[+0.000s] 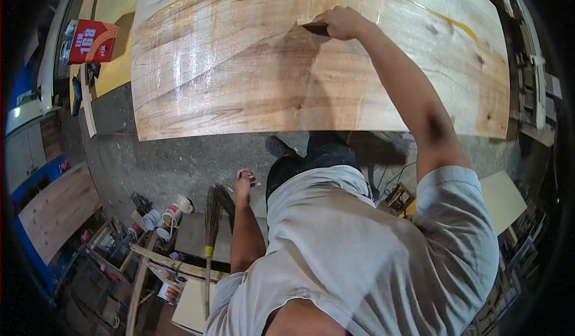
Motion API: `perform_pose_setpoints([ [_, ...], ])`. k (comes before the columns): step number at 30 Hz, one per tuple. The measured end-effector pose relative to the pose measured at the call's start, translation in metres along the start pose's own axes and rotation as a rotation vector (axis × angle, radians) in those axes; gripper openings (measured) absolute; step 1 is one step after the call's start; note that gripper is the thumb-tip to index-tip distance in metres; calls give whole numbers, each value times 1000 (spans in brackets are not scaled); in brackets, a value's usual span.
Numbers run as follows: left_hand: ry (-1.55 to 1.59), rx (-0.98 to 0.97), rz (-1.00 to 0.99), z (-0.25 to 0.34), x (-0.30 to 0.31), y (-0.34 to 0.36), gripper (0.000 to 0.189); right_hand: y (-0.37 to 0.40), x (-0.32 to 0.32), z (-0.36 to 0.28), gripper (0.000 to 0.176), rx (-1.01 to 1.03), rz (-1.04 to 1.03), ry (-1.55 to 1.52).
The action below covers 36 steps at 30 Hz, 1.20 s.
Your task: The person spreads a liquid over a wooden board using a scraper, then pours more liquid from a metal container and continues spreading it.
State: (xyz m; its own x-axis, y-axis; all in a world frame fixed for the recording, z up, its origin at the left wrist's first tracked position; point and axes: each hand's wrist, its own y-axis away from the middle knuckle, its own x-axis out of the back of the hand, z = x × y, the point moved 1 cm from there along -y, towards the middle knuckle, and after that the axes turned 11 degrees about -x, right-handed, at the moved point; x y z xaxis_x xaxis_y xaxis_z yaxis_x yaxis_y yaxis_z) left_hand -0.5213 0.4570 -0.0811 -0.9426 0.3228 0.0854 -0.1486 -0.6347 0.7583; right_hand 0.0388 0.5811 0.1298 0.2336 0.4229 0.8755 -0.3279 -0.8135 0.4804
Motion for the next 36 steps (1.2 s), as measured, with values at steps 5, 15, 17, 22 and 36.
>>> perform_pose_setpoints([
  [5, -4, -107, -16, -2, 54, -16, 16, 70, -31, -50, 40, -44, -38, 9],
  [15, -129, -22, -51, -22, 77, -32, 16, 176, -75, -119, 45, -44, -158, -20],
  [17, -174, -43, -116, -30, 71, -43, 17, 190, -92, -127, 45, -19, -150, -30],
  [22, -190, -85, -144, -15, 41, -44, 17, 220, -128, -137, 45, 136, -210, -157],
  [36, 104, -127, 10, 2, -4, -32, 15, -8, 22, 22, 39, -65, 202, -179],
])
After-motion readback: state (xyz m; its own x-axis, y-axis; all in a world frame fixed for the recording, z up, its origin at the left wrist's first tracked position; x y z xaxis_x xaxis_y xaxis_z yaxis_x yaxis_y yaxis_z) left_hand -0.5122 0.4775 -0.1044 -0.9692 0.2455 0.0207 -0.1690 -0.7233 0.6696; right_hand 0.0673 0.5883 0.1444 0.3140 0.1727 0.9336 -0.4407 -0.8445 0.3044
